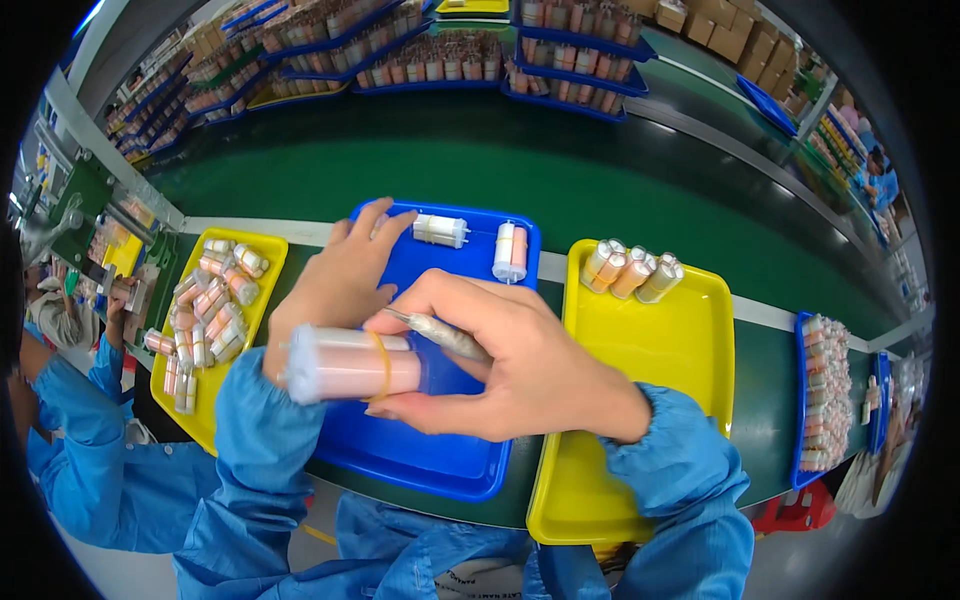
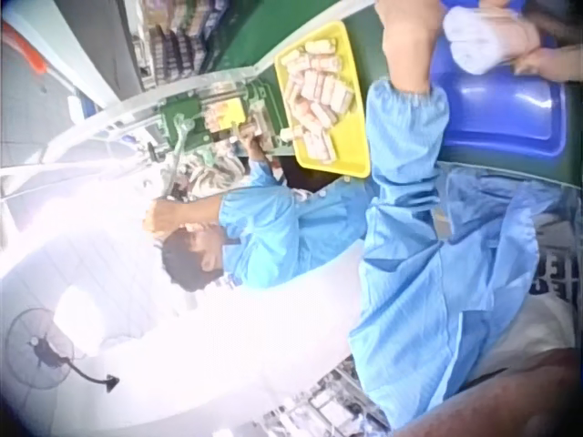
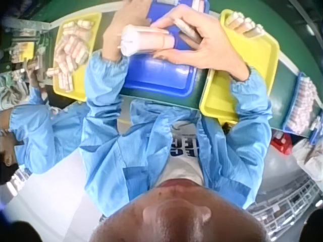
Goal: The person picks up small white cylindrical objects from a blue tray and inserts a thin white rod into the center of each one. They then place the assembled items into a yellow tray. The person repeats this process for multiple units, handling them one at a time.
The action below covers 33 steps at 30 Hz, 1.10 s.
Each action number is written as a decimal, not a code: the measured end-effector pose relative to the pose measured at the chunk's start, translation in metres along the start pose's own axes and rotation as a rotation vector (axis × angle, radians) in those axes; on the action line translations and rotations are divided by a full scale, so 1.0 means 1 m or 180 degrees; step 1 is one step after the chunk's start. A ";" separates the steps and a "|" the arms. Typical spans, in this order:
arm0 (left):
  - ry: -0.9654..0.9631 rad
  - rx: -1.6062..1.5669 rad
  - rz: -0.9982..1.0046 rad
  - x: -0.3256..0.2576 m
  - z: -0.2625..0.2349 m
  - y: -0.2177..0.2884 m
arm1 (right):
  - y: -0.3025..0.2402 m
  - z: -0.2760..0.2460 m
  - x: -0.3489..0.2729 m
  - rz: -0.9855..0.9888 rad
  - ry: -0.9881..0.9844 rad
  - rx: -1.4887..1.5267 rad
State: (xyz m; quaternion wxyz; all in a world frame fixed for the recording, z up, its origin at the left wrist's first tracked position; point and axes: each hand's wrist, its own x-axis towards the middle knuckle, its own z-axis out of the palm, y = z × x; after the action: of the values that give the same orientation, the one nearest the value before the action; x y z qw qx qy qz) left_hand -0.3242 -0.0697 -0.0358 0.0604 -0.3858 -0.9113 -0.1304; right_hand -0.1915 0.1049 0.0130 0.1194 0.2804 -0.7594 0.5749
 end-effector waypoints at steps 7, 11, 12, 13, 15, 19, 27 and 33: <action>0.0130 0.0187 -0.0309 0.014 0.037 -0.016 | -0.074 -0.084 -0.001 0.1247 -0.0758 -0.1853; 0.0609 0.0548 -0.0345 -0.017 0.008 0.013 | -0.101 -0.133 -0.031 0.1959 -0.0565 -0.2708; 0.0832 0.0457 -0.0349 -0.026 0.000 0.021 | -0.100 -0.144 -0.040 0.2179 -0.0455 -0.2851; 0.0986 0.0102 -0.0315 -0.032 -0.007 0.029 | -0.098 -0.153 -0.048 0.2403 -0.0340 -0.2981; 0.1242 -0.0388 -0.0355 -0.037 -0.020 0.049 | -0.077 -0.171 -0.071 0.2685 -0.0117 -0.3304; 0.1391 -0.1986 -0.0542 -0.044 -0.029 0.081 | -0.015 -0.196 -0.115 0.2626 0.0126 -0.3193; 0.1341 -0.4579 -0.0430 -0.074 -0.004 0.103 | 0.015 -0.182 -0.118 0.2542 0.0142 -0.3099; 0.0780 -0.5878 -0.0519 -0.078 -0.006 0.103 | -0.002 -0.181 -0.118 0.2517 0.0228 -0.3331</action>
State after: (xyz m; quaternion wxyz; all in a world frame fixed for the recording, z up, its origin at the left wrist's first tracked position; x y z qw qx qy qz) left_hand -0.1953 -0.0560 -0.0272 -0.1838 -0.1994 -0.4583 -0.8464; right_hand -0.1196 0.3093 0.0111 0.0449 -0.1342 -0.9801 0.1391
